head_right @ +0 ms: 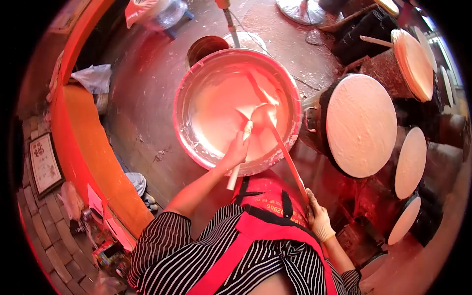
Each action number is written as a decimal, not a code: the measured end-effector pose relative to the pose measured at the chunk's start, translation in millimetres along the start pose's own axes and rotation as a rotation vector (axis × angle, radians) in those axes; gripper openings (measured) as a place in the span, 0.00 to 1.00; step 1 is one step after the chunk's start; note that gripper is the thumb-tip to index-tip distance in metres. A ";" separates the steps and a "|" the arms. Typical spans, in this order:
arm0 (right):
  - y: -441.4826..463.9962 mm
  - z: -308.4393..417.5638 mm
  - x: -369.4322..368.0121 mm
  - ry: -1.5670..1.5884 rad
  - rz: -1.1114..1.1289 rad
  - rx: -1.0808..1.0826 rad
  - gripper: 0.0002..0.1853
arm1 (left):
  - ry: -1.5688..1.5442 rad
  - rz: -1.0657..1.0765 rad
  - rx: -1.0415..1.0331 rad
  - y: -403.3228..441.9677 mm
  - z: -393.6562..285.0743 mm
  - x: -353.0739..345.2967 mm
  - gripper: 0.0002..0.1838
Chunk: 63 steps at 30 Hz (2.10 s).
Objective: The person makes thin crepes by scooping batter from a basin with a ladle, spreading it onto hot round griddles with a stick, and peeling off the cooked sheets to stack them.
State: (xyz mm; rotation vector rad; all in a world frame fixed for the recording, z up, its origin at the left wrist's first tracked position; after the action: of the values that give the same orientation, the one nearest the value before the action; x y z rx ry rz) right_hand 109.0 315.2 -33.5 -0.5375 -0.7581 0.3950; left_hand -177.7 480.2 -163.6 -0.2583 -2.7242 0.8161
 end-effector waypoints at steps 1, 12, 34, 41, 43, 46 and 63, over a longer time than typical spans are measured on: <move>1.4 -1.5 -2.2 0.011 -0.038 -0.001 0.29 | 0.071 -0.004 -0.151 9.0 -7.5 0.9 0.14; 169.4 -15.1 -57.9 0.020 -0.244 -0.153 0.29 | 0.142 -0.246 0.151 234.2 48.5 42.6 0.20; 142.4 -27.4 -49.1 0.275 -0.109 -0.088 0.27 | -0.274 0.229 0.404 178.6 61.0 -36.3 0.07; 72.4 -24.1 -17.9 -0.030 -0.053 0.148 0.33 | -1.276 0.505 0.319 67.8 57.9 -78.5 0.06; 57.5 -27.3 -18.4 -0.047 -0.028 0.216 0.32 | -1.456 0.529 0.211 37.1 40.7 -66.7 0.07; 35.5 0.0 -5.7 -0.115 -0.038 0.397 0.35 | -1.696 0.546 0.109 -39.0 -24.1 -37.1 0.07; -33.7 229.0 64.9 0.671 -0.014 0.957 0.28 | -1.243 0.339 -0.307 -305.4 -330.0 158.0 0.06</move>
State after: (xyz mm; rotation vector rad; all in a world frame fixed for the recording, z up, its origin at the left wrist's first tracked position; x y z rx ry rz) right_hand -10.9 393.7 159.4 0.2496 0.1174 0.4749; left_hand -248.1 435.9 305.7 -0.3645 -4.0764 0.7764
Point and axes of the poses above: each hand's wrist, its own y-axis towards the middle knuckle, its own x-axis out of the back of the hand, z = x × y, the point moved 7 cm from there along y, towards the middle knuckle, and after that the axes turned 6 degrees about -y, right-handed, at the moved point
